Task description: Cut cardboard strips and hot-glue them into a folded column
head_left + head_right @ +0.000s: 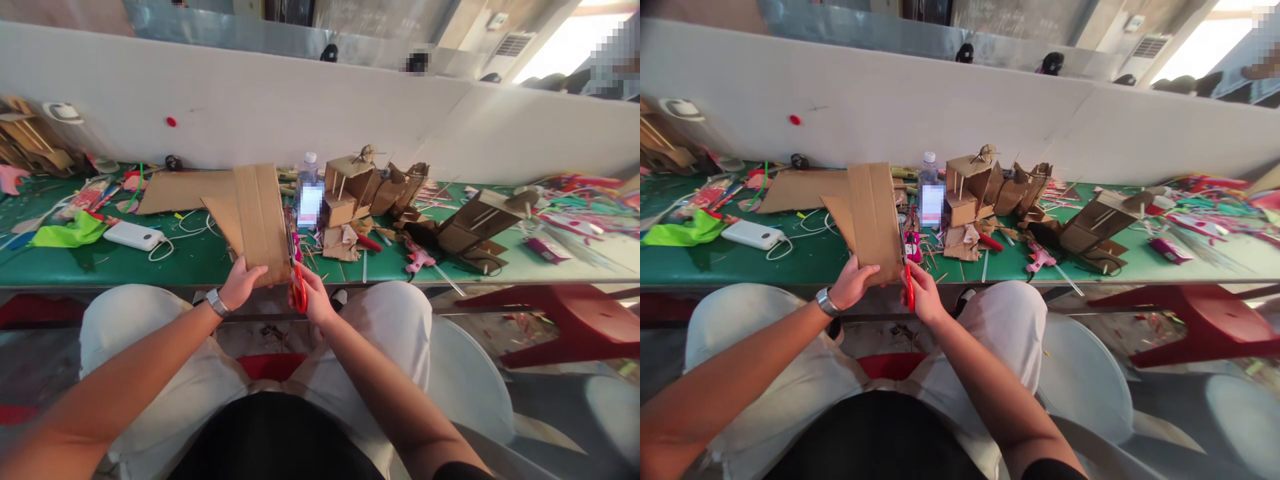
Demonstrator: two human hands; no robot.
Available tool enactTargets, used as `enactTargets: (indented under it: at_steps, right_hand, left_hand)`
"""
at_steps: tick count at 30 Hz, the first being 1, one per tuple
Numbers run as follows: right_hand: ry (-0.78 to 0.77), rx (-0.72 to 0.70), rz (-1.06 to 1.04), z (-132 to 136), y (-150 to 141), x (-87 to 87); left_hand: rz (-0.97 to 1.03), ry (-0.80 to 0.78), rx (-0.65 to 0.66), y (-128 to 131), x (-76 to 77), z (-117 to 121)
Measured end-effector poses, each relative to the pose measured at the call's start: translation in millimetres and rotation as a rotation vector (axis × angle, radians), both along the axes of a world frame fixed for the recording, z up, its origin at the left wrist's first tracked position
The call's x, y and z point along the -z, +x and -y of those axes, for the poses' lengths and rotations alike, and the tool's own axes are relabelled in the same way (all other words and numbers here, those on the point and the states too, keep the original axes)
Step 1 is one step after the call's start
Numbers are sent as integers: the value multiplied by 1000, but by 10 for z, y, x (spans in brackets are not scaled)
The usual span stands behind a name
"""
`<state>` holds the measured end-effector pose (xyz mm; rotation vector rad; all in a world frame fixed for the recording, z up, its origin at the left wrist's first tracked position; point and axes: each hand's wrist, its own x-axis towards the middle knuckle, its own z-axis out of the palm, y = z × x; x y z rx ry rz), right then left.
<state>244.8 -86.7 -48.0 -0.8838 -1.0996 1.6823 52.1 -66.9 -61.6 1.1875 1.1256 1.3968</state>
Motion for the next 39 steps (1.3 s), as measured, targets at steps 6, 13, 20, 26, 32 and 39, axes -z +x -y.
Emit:
enactTargets:
  at_steps: [6,13,20,26,32,39]
  right_hand:
    - [8,13,21,-13,15,19]
    - [17,21,44,-36,-4,88]
    - [14,19,76,-39,26,57]
    - [0,-11,107,-18,33,15]
    - [-48,-26,136,-11,10,0]
    - [-29,-42,134,-4,13,17]
  left_hand:
    - [-28,56,-31,-62,47,-60]
    - [-35,100,-52,-93,105,-110]
    - [-16,78,-50,-106,29,-81]
    - [5,58,-42,-89,-39,-71]
    - [-19,65,-49,-76,-11,-56]
    - [-93,128,-81,-106,52,-88]
